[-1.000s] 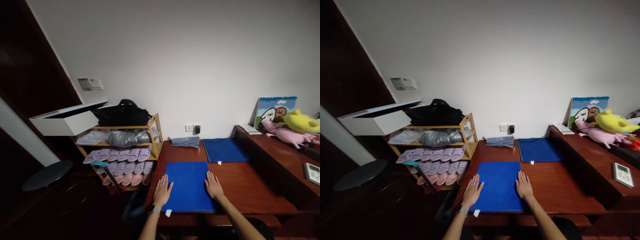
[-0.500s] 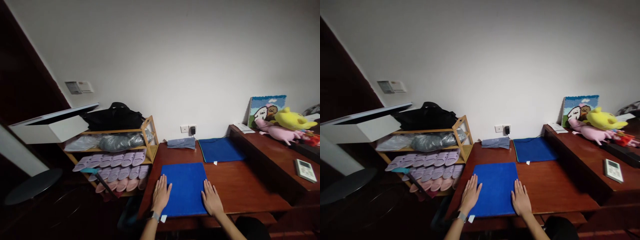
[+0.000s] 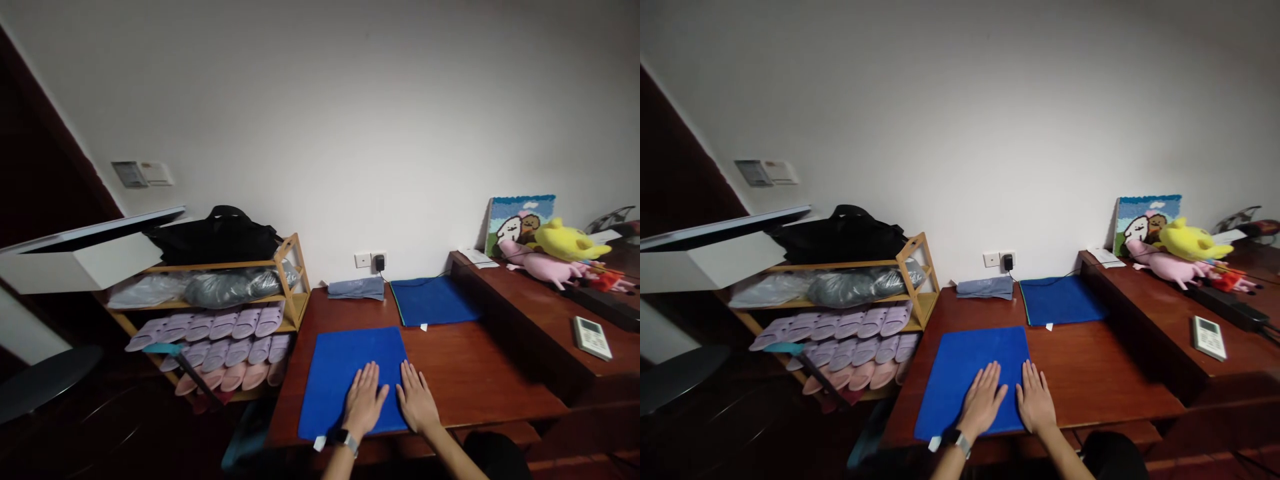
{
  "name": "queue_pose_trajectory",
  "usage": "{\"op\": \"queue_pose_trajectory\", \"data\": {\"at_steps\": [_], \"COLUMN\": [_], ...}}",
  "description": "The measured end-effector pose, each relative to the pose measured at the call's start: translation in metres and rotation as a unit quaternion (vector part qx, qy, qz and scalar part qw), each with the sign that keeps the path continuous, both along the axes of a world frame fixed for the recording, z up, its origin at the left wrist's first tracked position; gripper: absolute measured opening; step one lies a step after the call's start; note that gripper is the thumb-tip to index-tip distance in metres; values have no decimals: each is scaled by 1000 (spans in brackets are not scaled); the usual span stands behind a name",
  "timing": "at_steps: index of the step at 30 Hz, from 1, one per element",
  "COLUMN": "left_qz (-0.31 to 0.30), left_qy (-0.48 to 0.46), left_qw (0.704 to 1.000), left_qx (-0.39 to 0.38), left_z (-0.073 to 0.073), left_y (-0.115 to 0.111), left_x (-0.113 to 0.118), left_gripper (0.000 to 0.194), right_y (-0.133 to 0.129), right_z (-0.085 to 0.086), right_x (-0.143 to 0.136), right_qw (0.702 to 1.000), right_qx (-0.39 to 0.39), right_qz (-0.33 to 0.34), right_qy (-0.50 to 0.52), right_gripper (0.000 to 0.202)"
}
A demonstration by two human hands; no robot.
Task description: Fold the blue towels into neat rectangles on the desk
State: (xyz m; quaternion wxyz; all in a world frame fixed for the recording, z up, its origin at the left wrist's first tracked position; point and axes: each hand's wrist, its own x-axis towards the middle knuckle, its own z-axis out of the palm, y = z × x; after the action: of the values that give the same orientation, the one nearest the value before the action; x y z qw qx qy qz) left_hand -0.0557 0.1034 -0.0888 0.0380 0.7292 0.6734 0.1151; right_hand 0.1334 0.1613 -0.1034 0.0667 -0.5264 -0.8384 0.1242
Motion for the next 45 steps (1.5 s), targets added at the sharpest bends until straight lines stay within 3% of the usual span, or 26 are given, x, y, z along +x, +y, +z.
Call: {"op": "queue_pose_trajectory", "data": {"at_steps": [4, 7, 12, 17, 19, 21, 23, 25, 28, 31, 34, 41, 45], "left_qz": [144, 204, 198, 196, 194, 175, 123, 33, -59, -57, -21, 151, 175], "left_qy": [30, 43, 51, 54, 57, 53, 38, 21, -8, -26, -18, 49, 81], "left_qw": [989, 977, 977, 977, 976, 977, 985, 995, 996, 997, 999, 987, 980], "left_qx": [10, 38, 57, 59, 80, 105, 111, 93, 65, 47, 38, 36, 50], "left_z": [-8, -19, -29, -23, -15, -5, 5, 12, 12, 5, -3, -14, -21], "left_y": [-44, -73, -88, -86, -83, -75, -65, -52, -36, -32, -43, -95, -106], "left_x": [-82, -124, -137, -135, -123, -95, -53, -5, 53, 70, 40, -83, -117], "left_gripper": [73, 76, 75, 74, 72, 68, 64, 63, 62, 60, 63, 68, 68], "right_y": [-1, 1, -5, -31, -38, -41, -41, -39, -38, -39, -42, -43, -44], "right_z": [3, 7, 4, -34, -49, -59, -64, -67, -68, -64, -55, -47, -36], "right_x": [-1, -3, 1, 17, 20, 20, 19, 19, 21, 23, 22, 13, -7], "right_qw": [1000, 1000, 1000, 993, 988, 983, 977, 973, 970, 975, 982, 987, 992], "right_qx": [2, 0, 17, 110, 138, 165, 191, 209, 217, 194, 160, 128, 93], "right_qz": [-11, -13, -12, -4, 3, 2, -2, 5, 22, 23, 14, 0, 5], "right_qy": [11, 5, -2, 50, 68, 82, 91, 98, 105, 102, 99, 96, 84], "right_gripper": [71, 70, 68, 66, 66, 65, 63, 61, 58, 58, 62, 64, 64]}}
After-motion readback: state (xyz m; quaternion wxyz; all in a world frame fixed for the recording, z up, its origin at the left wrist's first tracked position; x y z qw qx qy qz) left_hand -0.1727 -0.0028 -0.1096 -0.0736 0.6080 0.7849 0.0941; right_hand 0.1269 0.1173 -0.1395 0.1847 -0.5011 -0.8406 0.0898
